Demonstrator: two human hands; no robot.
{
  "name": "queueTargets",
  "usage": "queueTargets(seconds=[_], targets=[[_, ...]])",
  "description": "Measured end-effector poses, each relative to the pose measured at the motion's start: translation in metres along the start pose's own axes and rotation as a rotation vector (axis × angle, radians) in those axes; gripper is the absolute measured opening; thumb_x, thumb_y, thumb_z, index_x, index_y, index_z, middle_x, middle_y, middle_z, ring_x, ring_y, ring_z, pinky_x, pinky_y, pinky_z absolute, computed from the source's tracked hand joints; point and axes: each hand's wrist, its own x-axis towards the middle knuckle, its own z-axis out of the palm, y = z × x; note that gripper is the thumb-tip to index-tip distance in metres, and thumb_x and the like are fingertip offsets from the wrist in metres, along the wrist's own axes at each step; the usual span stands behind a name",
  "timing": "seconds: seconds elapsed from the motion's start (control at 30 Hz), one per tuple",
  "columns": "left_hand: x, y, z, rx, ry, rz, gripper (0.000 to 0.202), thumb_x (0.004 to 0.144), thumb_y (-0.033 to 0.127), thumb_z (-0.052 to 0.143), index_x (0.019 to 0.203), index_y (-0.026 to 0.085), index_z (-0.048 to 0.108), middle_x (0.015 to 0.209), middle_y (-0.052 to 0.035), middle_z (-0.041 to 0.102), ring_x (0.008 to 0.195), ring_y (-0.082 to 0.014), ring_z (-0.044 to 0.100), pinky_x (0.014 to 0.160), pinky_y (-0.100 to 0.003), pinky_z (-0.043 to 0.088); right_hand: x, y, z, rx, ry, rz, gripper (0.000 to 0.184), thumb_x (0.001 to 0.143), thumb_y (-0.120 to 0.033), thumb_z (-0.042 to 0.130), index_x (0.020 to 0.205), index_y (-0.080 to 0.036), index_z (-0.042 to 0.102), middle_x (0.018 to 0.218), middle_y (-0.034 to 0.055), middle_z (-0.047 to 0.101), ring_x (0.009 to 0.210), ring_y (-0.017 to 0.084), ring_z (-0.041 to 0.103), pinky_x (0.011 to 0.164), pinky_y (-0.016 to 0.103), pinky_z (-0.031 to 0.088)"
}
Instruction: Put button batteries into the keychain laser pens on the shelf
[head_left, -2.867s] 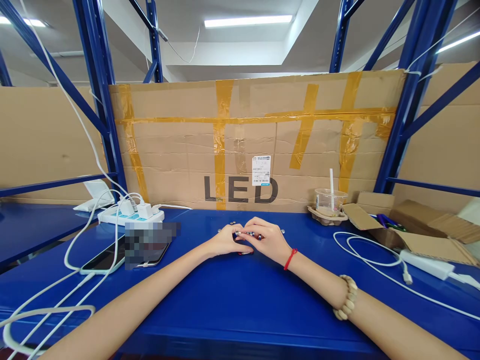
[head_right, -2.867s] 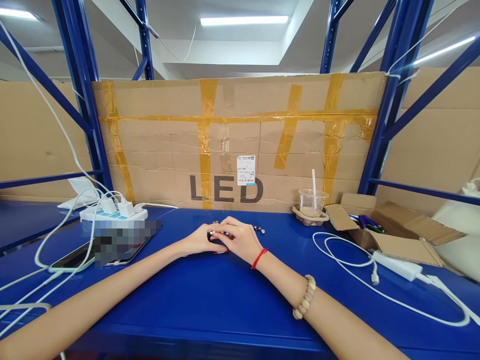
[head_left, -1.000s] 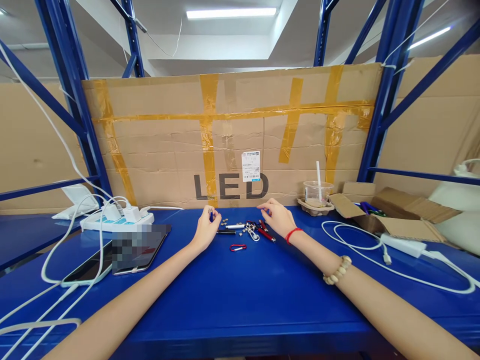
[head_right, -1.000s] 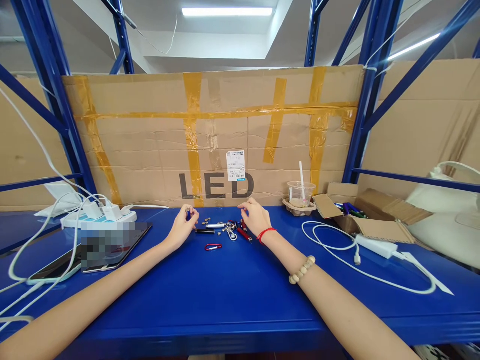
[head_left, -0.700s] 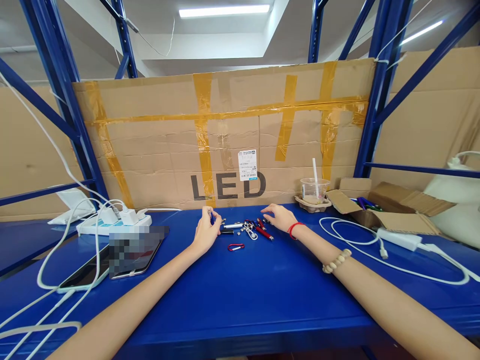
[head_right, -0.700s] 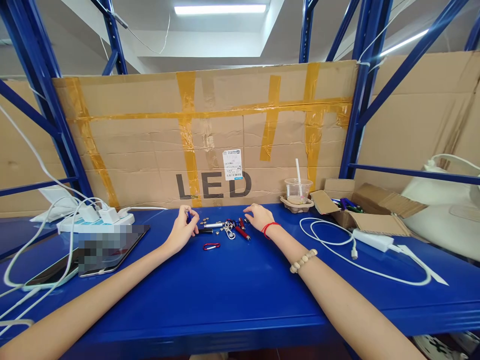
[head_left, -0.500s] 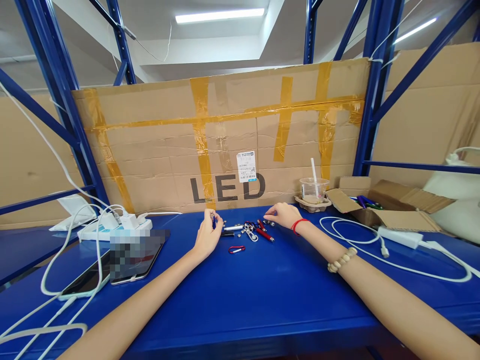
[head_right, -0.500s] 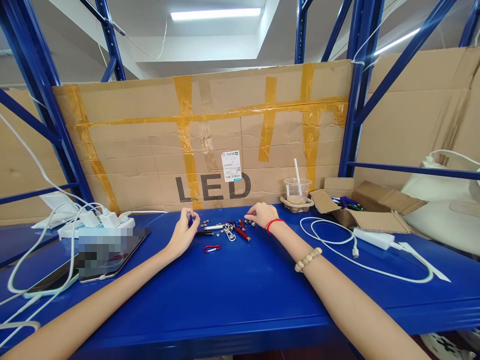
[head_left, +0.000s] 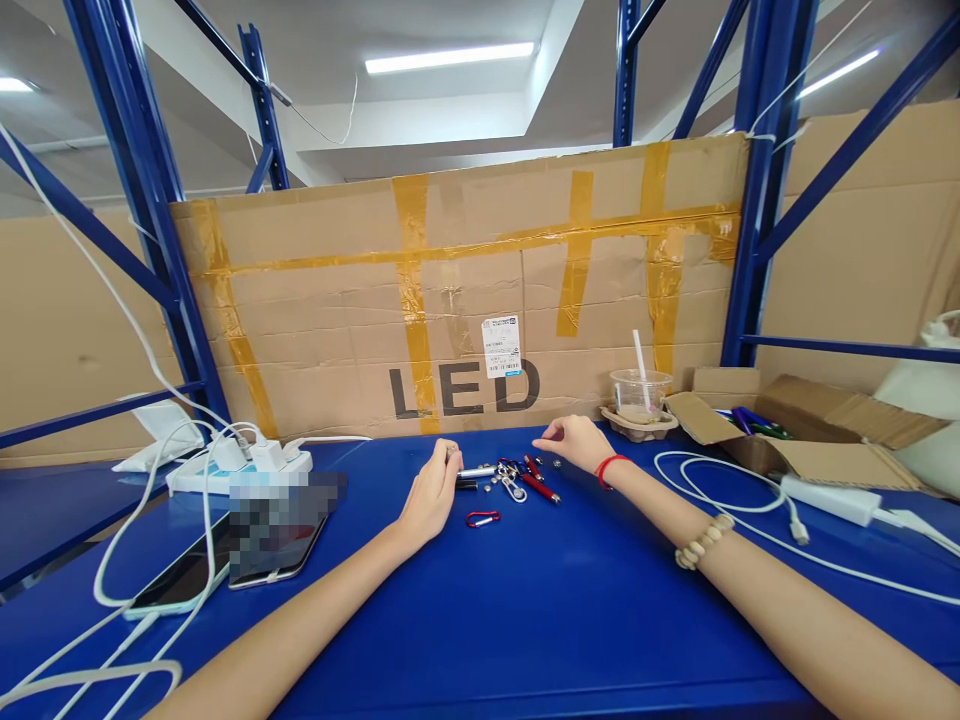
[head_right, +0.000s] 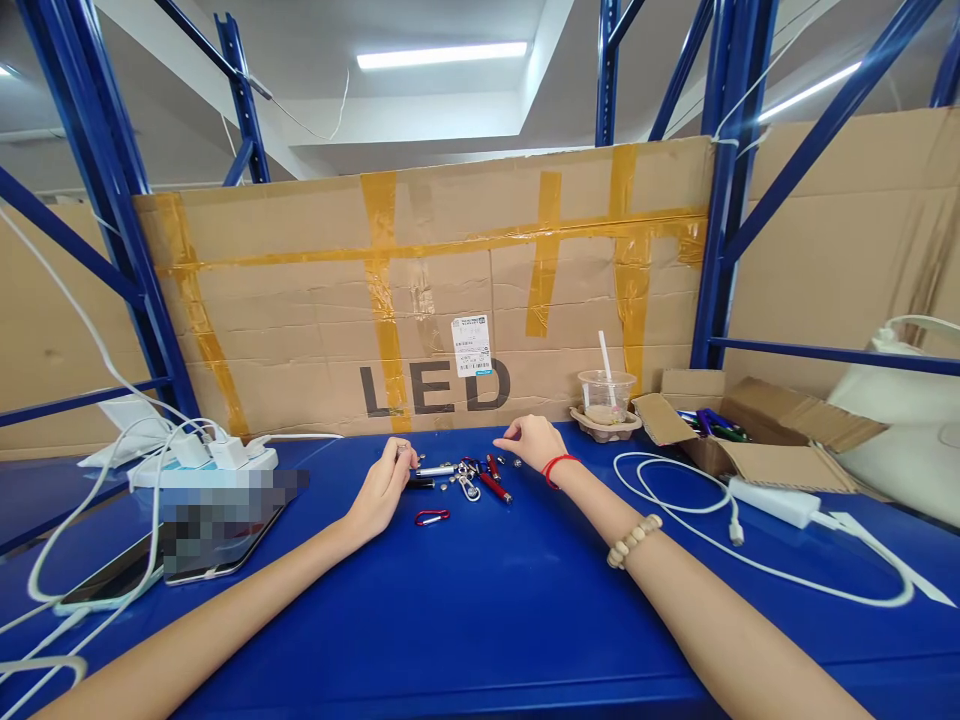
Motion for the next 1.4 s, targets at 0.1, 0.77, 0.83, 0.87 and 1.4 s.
queueTargets(seconds=[0.1,0.77,0.83,0.87,1.4], targets=[[0.0,0.007,-0.001,0.021,-0.017,0.077,0.022,0.089,0.035,0.026,0.084,0.019,0.04,0.073,0.0002,0.045,0.063,-0.0111,0.042,0.062,-0.023,0.034,-0.002,-0.013,0.002,0.175,0.014,-0.032,0.031,0.071,-0.045,0.056,0.077,-0.014,0.059,0.072,0.0032,0.065,0.066,0.012,0.061,0.064,0.02,0.047],[-0.005,0.016,0.003,0.105,-0.144,0.304,0.031,0.089,0.024,0.026,0.108,0.016,0.049,0.084,-0.0064,0.055,0.074,-0.0141,0.05,0.071,-0.026,0.041,-0.028,-0.063,-0.002,0.928,-0.308,-0.24,0.037,0.059,-0.031,0.069,0.09,-0.011,0.062,0.074,0.0054,0.065,0.07,0.014,0.061,0.071,0.028,0.05],[-0.005,0.015,0.004,0.104,-0.131,0.318,0.03,0.089,0.025,0.027,0.108,0.016,0.05,0.089,-0.0072,0.056,0.079,-0.0148,0.052,0.075,-0.026,0.042,-0.028,-0.062,-0.001,0.987,-0.357,-0.17,0.042,0.057,-0.029,0.071,0.093,-0.011,0.061,0.074,0.0047,0.064,0.069,0.013,0.061,0.071,0.027,0.05],[-0.006,0.014,0.004,0.105,-0.125,0.327,0.03,0.089,0.025,0.028,0.109,0.017,0.049,0.092,-0.0073,0.056,0.082,-0.0152,0.052,0.076,-0.026,0.042,-0.027,-0.062,-0.001,1.013,-0.379,-0.133,0.043,0.056,-0.029,0.071,0.094,-0.011,0.06,0.073,0.0042,0.064,0.068,0.012,0.061,0.07,0.026,0.05],[-0.005,0.011,0.006,0.073,-0.104,0.248,0.028,0.089,0.027,0.033,0.109,0.02,0.051,0.104,-0.0028,0.057,0.093,-0.0141,0.054,0.084,-0.024,0.04,-0.035,-0.065,0.016,0.95,-0.274,0.044,0.042,0.053,-0.041,0.072,0.08,-0.013,0.058,0.073,0.0033,0.059,0.05,0.007,0.052,0.041,0.018,0.042]])
